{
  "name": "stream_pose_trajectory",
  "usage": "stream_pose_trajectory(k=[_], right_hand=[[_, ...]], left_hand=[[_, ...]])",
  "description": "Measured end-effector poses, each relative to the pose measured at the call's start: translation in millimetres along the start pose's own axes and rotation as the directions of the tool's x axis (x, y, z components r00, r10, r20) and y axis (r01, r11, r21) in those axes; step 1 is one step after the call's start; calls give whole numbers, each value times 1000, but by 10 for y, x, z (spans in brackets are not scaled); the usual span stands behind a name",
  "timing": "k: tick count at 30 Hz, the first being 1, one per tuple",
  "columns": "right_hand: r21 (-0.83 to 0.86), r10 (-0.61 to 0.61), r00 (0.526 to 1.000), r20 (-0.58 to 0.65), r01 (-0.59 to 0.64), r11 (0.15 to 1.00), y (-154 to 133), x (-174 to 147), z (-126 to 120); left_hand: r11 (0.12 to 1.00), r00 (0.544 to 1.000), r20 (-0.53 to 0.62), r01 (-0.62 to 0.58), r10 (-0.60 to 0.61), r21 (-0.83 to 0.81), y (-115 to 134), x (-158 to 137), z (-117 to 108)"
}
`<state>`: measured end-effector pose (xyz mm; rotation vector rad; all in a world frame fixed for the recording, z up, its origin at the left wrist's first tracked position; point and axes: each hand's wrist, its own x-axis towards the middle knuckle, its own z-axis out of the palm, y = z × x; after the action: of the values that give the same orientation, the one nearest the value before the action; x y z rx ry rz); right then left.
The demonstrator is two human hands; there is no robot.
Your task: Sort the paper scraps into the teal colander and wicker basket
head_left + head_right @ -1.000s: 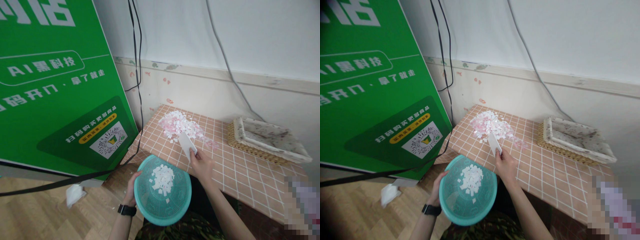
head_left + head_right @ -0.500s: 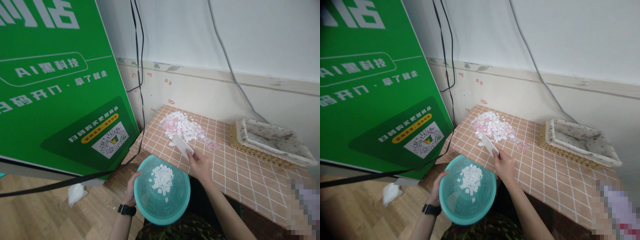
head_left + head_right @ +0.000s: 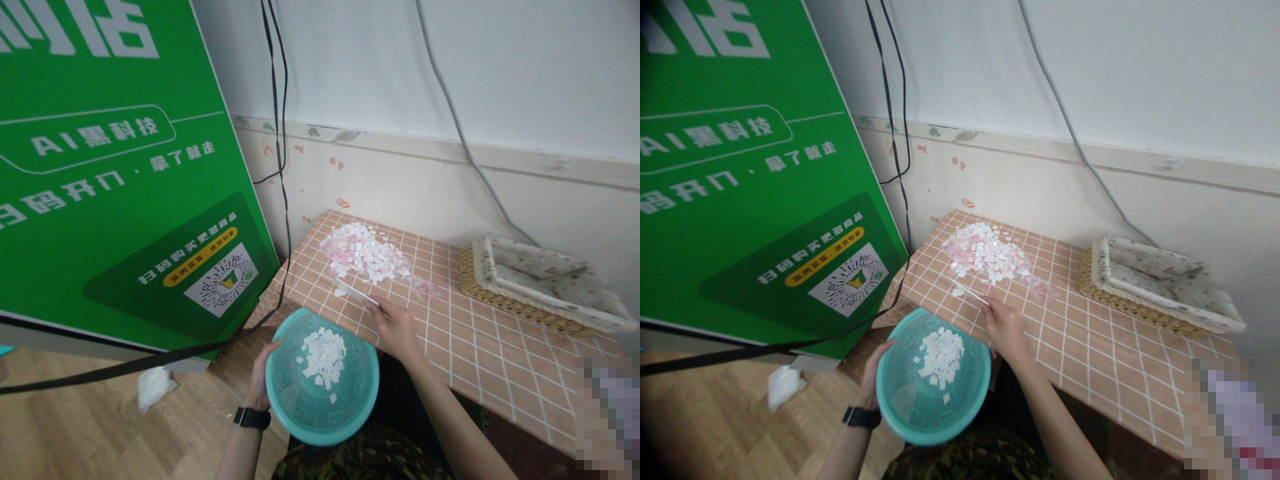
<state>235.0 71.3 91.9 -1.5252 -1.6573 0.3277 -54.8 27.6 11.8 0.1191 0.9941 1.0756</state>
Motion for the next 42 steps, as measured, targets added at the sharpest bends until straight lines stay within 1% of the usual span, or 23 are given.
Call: stream_pose_trajectory(k=[4,7,12,14,16,17,18,20,22,24,26,28,31,33,35,37,39,42], right_hand=[[2,-27,998,50,27,1000,7,-50,-15],[17,-54,995,78,53,998,6,-129,-36],[43,-138,983,122,134,990,-72,-274,-72],[85,-142,974,174,129,988,-121,-305,-107],[132,-103,969,224,75,988,-138,-302,-169],[138,-69,973,220,39,990,-125,-285,-211],[125,-26,983,183,3,992,-94,-260,-260],[53,64,997,39,-66,996,14,-187,-375],[-46,141,984,-105,-146,988,156,-100,-499],[-132,158,975,-156,-179,975,289,-15,-611],[-175,119,981,-155,-146,974,378,59,-687],[-199,51,991,-122,-75,977,415,122,-716],[-259,-32,998,-60,16,966,401,213,-681],[-291,-65,997,-31,53,955,378,277,-632],[-284,-90,996,-2,86,955,363,339,-585],[-251,-101,995,5,98,963,365,393,-561],[-243,-88,996,-20,81,967,385,433,-564],[-299,-63,996,-57,43,953,432,459,-607]], left_hand=[[1000,1000,-9,-4,4,9,21,-36,27],[1000,1000,9,-8,7,8,39,-60,38],[999,999,8,38,-38,-5,38,-68,45],[999,999,8,32,-32,-16,28,-66,48],[999,1000,13,20,-20,-28,18,-63,49],[999,1000,14,15,-15,-30,13,-61,48],[999,1000,13,12,-12,-30,9,-59,45],[1000,1000,13,8,-8,-30,-2,-51,39],[999,1000,14,4,-4,-32,-16,-41,35],[999,1000,11,-1,1,-33,-36,-31,37],[1000,1000,6,2,-2,-31,-58,-26,49],[999,1000,10,21,-21,-26,-76,-31,71],[999,1000,9,27,-27,-17,-82,-53,108],[1000,1000,1,4,-4,-14,-74,-71,128],[1000,1000,0,-12,12,-12,-63,-85,141],[1000,1000,4,-9,9,-10,-58,-90,144],[1000,1000,9,3,-3,-11,-59,-86,142],[1000,1000,3,17,-17,-16,-68,-72,134]])
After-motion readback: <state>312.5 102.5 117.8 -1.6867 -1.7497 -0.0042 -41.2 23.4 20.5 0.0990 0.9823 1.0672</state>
